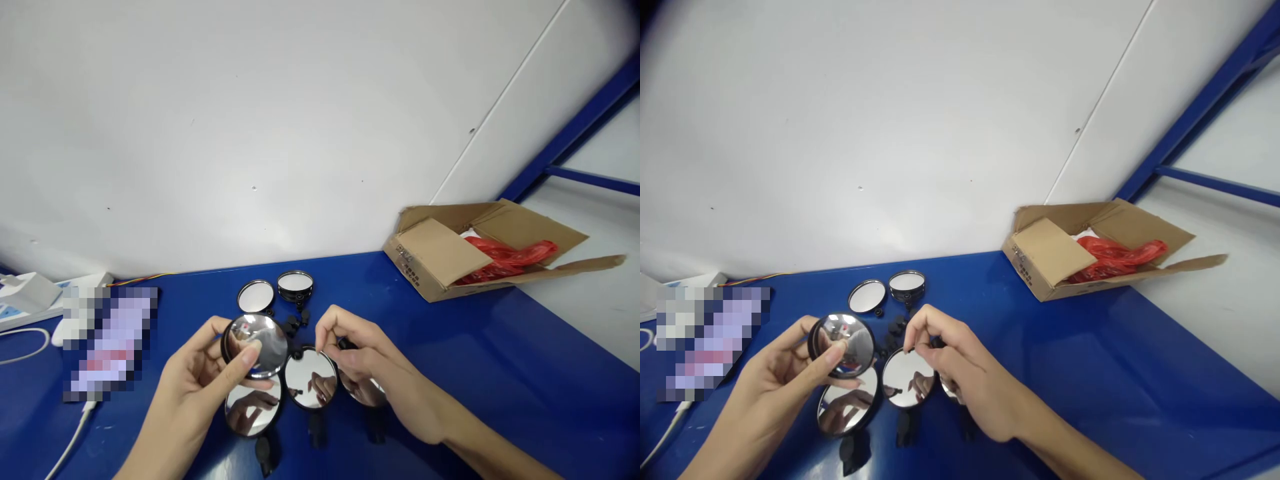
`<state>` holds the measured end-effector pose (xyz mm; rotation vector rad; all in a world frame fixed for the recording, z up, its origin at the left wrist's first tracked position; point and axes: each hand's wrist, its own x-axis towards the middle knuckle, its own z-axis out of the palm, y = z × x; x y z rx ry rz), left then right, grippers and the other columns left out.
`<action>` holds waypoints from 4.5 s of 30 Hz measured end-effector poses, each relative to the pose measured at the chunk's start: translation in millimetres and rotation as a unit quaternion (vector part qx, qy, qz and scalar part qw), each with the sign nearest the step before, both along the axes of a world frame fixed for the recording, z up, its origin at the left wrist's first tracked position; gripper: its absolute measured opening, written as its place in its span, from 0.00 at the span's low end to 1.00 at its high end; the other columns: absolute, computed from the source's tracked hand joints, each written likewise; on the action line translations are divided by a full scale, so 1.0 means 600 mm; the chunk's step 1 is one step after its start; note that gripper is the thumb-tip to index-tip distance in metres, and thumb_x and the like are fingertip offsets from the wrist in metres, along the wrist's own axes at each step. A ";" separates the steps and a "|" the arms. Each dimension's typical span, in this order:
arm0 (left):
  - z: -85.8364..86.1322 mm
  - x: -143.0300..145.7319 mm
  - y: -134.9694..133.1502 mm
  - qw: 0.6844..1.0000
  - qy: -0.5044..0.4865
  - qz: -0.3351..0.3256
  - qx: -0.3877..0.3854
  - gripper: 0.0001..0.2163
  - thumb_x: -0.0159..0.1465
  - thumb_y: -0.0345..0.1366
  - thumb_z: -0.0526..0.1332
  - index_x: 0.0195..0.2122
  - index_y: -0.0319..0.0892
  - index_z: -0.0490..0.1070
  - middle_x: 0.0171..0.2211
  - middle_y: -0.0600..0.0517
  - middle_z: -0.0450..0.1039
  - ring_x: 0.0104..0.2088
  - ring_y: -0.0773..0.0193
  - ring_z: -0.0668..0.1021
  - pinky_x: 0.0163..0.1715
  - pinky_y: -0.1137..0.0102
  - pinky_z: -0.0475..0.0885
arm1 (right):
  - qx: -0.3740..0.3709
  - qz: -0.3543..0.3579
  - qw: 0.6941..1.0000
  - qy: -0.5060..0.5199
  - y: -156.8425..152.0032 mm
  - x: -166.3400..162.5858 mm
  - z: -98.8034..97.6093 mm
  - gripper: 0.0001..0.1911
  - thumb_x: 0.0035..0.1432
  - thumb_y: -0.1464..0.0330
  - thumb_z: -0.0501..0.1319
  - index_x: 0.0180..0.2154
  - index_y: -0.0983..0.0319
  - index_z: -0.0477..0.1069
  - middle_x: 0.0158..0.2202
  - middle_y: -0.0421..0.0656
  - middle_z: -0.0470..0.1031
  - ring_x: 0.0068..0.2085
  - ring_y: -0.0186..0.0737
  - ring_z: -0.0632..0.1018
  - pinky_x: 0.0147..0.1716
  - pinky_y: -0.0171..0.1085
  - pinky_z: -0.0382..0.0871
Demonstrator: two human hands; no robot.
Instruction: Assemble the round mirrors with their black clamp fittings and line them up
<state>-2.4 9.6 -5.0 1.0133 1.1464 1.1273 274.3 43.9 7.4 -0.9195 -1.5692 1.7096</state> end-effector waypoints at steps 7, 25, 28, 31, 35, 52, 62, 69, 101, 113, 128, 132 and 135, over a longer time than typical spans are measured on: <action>0.001 -0.003 0.008 0.998 -0.044 -0.010 -0.045 0.19 0.70 0.49 0.77 0.55 0.46 0.77 0.43 0.50 0.85 0.38 0.57 0.87 0.42 0.64 0.88 | -0.091 0.003 0.996 0.014 0.019 0.004 -0.014 0.07 0.78 0.62 0.59 0.48 0.57 0.73 0.30 0.33 0.70 0.21 0.28 0.61 0.19 0.30 0.53; 0.029 0.030 -0.016 0.995 0.038 -0.036 -0.083 0.23 0.60 0.56 0.82 0.42 0.42 0.83 0.35 0.46 0.88 0.31 0.60 0.87 0.27 0.79 0.76 | 0.018 -0.041 0.998 0.041 -0.003 -0.022 -0.014 0.17 0.79 0.54 0.67 0.43 0.61 0.85 0.27 0.36 0.78 0.27 0.27 0.75 0.29 0.27 0.68; 0.030 0.029 -0.017 0.996 0.028 -0.025 -0.076 0.22 0.61 0.55 0.81 0.42 0.43 0.83 0.35 0.47 0.88 0.31 0.61 0.86 0.28 0.77 0.77 | 0.000 -0.044 0.997 0.058 -0.001 -0.024 -0.014 0.14 0.76 0.55 0.70 0.46 0.60 0.83 0.32 0.38 0.82 0.29 0.29 0.78 0.29 0.28 0.70; 0.033 0.030 -0.018 0.997 0.042 -0.024 -0.063 0.21 0.61 0.55 0.81 0.43 0.43 0.84 0.33 0.47 0.87 0.33 0.58 0.86 0.28 0.76 0.77 | -0.025 -0.062 0.995 0.073 -0.001 -0.027 -0.020 0.14 0.69 0.57 0.76 0.44 0.60 0.80 0.32 0.39 0.84 0.28 0.31 0.79 0.27 0.29 0.71; 0.037 0.036 -0.023 0.997 0.076 -0.021 -0.026 0.19 0.60 0.55 0.81 0.40 0.45 0.89 0.35 0.47 0.88 0.33 0.59 0.85 0.28 0.76 0.77 | -0.023 -0.086 0.993 0.082 0.000 -0.031 -0.025 0.15 0.64 0.60 0.80 0.39 0.61 0.80 0.26 0.37 0.80 0.20 0.27 0.71 0.22 0.29 0.65; 0.019 0.022 -0.023 0.979 0.187 -0.005 0.079 0.13 0.65 0.53 0.77 0.45 0.53 0.92 0.39 0.49 0.90 0.29 0.56 0.88 0.29 0.73 0.84 | 0.010 -0.079 0.997 0.020 0.003 -0.023 -0.023 0.12 0.64 0.61 0.79 0.46 0.60 0.88 0.30 0.39 0.83 0.25 0.33 0.79 0.25 0.32 0.73; -0.005 0.005 -0.026 0.948 0.199 -0.090 0.233 0.11 0.74 0.37 0.71 0.53 0.60 0.90 0.47 0.50 0.92 0.44 0.50 0.92 0.46 0.69 0.86 | 0.244 -0.042 0.966 -0.070 -0.003 -0.021 -0.037 0.09 0.74 0.61 0.72 0.51 0.54 0.89 0.37 0.42 0.86 0.36 0.39 0.84 0.39 0.36 0.79; 0.003 0.002 -0.029 0.948 0.183 -0.082 0.247 0.14 0.75 0.33 0.69 0.55 0.61 0.89 0.48 0.52 0.91 0.44 0.53 0.91 0.47 0.70 0.85 | 0.291 -0.066 0.953 -0.053 -0.008 -0.024 -0.046 0.12 0.75 0.64 0.71 0.57 0.52 0.87 0.39 0.42 0.87 0.39 0.40 0.85 0.43 0.38 0.80; -0.009 0.015 -0.024 0.965 0.116 -0.104 0.210 0.08 0.77 0.39 0.67 0.52 0.53 0.88 0.45 0.49 0.88 0.42 0.57 0.88 0.45 0.71 0.82 | 0.188 -0.043 0.981 0.005 -0.013 -0.025 -0.040 0.12 0.74 0.66 0.72 0.55 0.47 0.89 0.41 0.40 0.80 0.31 0.31 0.83 0.28 0.29 0.80; 0.016 0.037 -0.039 0.998 0.058 -0.037 -0.010 0.19 0.71 0.52 0.74 0.55 0.50 0.75 0.34 0.54 0.87 0.29 0.63 0.83 0.34 0.72 0.80 | 0.277 -0.085 0.956 -0.042 -0.012 -0.034 -0.034 0.10 0.71 0.64 0.75 0.53 0.54 0.88 0.34 0.38 0.80 0.33 0.32 0.80 0.34 0.31 0.77; -0.002 0.013 -0.006 0.995 -0.042 -0.079 -0.040 0.34 0.71 0.49 0.76 0.69 0.47 0.61 0.31 0.47 0.86 0.26 0.57 0.85 0.25 0.72 0.73 | 0.460 -0.143 0.873 -0.077 0.000 -0.021 -0.060 0.16 0.74 0.73 0.70 0.60 0.57 0.79 0.39 0.41 0.81 0.36 0.37 0.78 0.33 0.35 0.76; -0.008 0.007 -0.003 0.994 -0.062 -0.083 -0.027 0.30 0.75 0.49 0.72 0.69 0.45 0.62 0.34 0.44 0.87 0.30 0.55 0.87 0.28 0.70 0.77 | 0.467 -0.137 0.870 -0.077 0.002 -0.020 -0.058 0.14 0.73 0.73 0.71 0.57 0.58 0.80 0.38 0.41 0.80 0.35 0.36 0.77 0.32 0.35 0.75; -0.005 0.004 -0.005 0.997 -0.043 -0.059 -0.020 0.28 0.75 0.50 0.71 0.71 0.45 0.67 0.35 0.45 0.87 0.33 0.55 0.88 0.29 0.70 0.78 | 0.422 -0.096 0.898 -0.084 0.003 -0.019 -0.051 0.10 0.71 0.68 0.75 0.51 0.59 0.81 0.37 0.40 0.78 0.35 0.36 0.77 0.32 0.34 0.75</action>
